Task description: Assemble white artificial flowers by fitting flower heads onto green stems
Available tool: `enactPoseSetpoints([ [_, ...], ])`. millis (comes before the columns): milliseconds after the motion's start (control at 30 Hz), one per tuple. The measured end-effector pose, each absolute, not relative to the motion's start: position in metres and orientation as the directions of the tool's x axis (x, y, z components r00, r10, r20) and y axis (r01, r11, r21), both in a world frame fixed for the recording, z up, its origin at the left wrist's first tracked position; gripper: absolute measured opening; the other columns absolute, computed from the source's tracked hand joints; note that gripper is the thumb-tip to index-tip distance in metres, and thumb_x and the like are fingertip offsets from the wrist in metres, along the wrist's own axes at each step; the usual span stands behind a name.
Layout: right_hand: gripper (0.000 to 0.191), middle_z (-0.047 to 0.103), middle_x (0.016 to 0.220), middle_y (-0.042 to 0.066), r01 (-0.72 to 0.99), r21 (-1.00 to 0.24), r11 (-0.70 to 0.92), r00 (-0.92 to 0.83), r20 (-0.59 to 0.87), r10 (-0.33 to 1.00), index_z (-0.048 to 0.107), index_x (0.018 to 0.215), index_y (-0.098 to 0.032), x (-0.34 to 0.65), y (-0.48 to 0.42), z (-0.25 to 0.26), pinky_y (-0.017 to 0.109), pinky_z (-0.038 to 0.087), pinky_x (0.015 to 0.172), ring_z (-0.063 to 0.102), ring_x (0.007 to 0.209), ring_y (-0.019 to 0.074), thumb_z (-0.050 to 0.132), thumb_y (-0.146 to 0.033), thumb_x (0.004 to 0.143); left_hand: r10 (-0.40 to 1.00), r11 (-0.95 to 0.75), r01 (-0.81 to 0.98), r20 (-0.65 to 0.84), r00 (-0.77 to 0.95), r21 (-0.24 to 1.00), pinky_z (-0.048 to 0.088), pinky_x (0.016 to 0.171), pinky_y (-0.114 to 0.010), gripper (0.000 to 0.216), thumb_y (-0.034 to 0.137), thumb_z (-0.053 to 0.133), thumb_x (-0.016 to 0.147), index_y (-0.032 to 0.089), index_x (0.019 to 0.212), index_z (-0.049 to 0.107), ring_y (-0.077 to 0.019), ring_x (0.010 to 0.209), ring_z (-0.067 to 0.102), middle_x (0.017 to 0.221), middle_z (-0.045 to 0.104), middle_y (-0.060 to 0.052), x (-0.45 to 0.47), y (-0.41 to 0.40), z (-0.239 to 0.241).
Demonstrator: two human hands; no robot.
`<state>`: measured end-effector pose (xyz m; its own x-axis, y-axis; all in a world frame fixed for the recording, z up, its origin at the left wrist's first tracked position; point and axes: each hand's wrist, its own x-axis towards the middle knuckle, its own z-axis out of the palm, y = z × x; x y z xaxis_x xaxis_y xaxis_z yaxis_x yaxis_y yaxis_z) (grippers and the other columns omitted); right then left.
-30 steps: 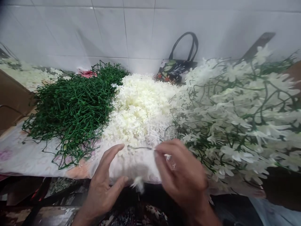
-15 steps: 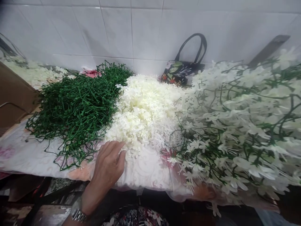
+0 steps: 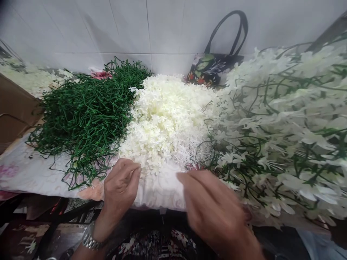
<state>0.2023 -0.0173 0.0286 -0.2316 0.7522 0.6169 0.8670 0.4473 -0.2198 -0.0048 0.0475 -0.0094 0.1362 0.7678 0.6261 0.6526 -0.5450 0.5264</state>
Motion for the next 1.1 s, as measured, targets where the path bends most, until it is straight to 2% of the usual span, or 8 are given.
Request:
enactPoseSetpoints([
  [100,0.022,0.062,0.076,0.005,0.805,-0.288,0.518,-0.303,0.550,0.778,0.061,0.097,-0.017,0.174,0.005,0.011,0.029,0.051,0.067,0.061,0.073,0.0162,0.043,-0.008,0.089,0.821,-0.511,0.544,0.566,0.080,0.665,0.042,0.054,-0.021,0.016,0.004,0.052,0.079,0.018,0.074,0.059,-0.0120,0.064,0.053,0.070,0.054,-0.001,-0.009,0.040,-0.010],
  [233,0.018,0.063,0.078,0.006,0.694,-0.508,0.509,-0.266,0.477,0.838,0.060,0.096,-0.014,0.151,0.017,-0.001,0.028,0.050,0.064,0.060,0.071,0.0152,0.044,-0.011,0.089,0.904,-0.392,0.409,0.428,0.004,0.824,0.044,0.053,-0.019,0.015,0.006,0.055,0.077,0.017,0.071,0.061,-0.0112,0.063,0.055,0.070,0.056,0.000,-0.011,0.034,-0.011],
  [400,0.013,0.059,0.075,0.005,0.589,-0.637,0.497,-0.230,0.457,0.859,0.059,0.092,-0.012,0.136,0.021,-0.005,0.023,0.047,0.056,0.056,0.063,0.0121,0.047,-0.012,0.088,0.901,-0.418,0.296,0.433,0.018,0.859,0.046,0.055,-0.019,0.016,0.005,0.058,0.075,0.018,0.071,0.066,-0.0111,0.062,0.058,0.067,0.060,0.001,-0.010,0.034,-0.011],
  [500,0.017,0.055,0.067,0.002,0.578,-0.640,0.506,-0.218,0.476,0.852,0.059,0.081,-0.014,0.132,0.025,-0.004,0.022,0.043,0.053,0.052,0.059,0.0111,0.044,-0.009,0.088,0.901,-0.423,0.291,0.434,0.030,0.858,0.047,0.056,-0.020,0.015,0.006,0.056,0.078,0.018,0.072,0.065,-0.0113,0.064,0.058,0.068,0.059,0.000,-0.012,0.032,-0.009],
  [667,0.016,0.055,0.067,0.001,0.536,-0.665,0.521,-0.253,0.463,0.850,0.058,0.085,-0.016,0.133,0.022,0.002,0.021,0.043,0.054,0.053,0.059,0.0103,0.044,-0.008,0.088,0.912,-0.409,0.352,0.390,0.129,0.842,0.048,0.057,-0.021,0.022,0.006,0.055,0.078,0.018,0.096,0.060,-0.0115,0.062,0.056,0.075,0.061,-0.001,-0.015,0.022,-0.006],
  [767,0.016,0.056,0.067,0.000,0.496,-0.673,0.549,-0.296,0.463,0.835,0.057,0.086,-0.017,0.133,0.019,0.003,0.021,0.044,0.053,0.054,0.059,0.0106,0.045,-0.008,0.088,0.875,-0.484,0.365,0.452,0.174,0.795,0.049,0.061,-0.022,0.020,0.004,0.049,0.082,0.018,0.089,0.061,-0.0124,0.067,0.060,0.074,0.064,-0.002,-0.016,0.018,-0.007],
  [867,0.016,0.058,0.071,0.001,0.488,-0.671,0.559,-0.341,0.443,0.829,0.057,0.091,-0.018,0.133,0.020,0.000,0.021,0.045,0.055,0.056,0.062,0.0112,0.045,-0.008,0.088,0.877,-0.466,0.385,0.473,0.082,0.797,0.047,0.057,-0.021,0.020,0.003,0.047,0.082,0.018,0.083,0.060,-0.0117,0.063,0.059,0.069,0.062,-0.001,-0.021,0.015,-0.010],
  [1100,0.019,0.058,0.076,0.006,0.734,-0.356,0.579,-0.369,0.507,0.779,0.059,0.086,-0.017,0.129,0.045,-0.001,0.029,0.043,0.064,0.056,0.073,0.0178,0.041,-0.012,0.091,0.908,-0.376,0.511,0.417,0.037,0.773,0.046,0.057,-0.024,0.020,0.003,0.044,0.079,0.019,0.073,0.055,-0.0137,0.063,0.056,0.066,0.057,-0.001,-0.039,0.014,-0.008],
])
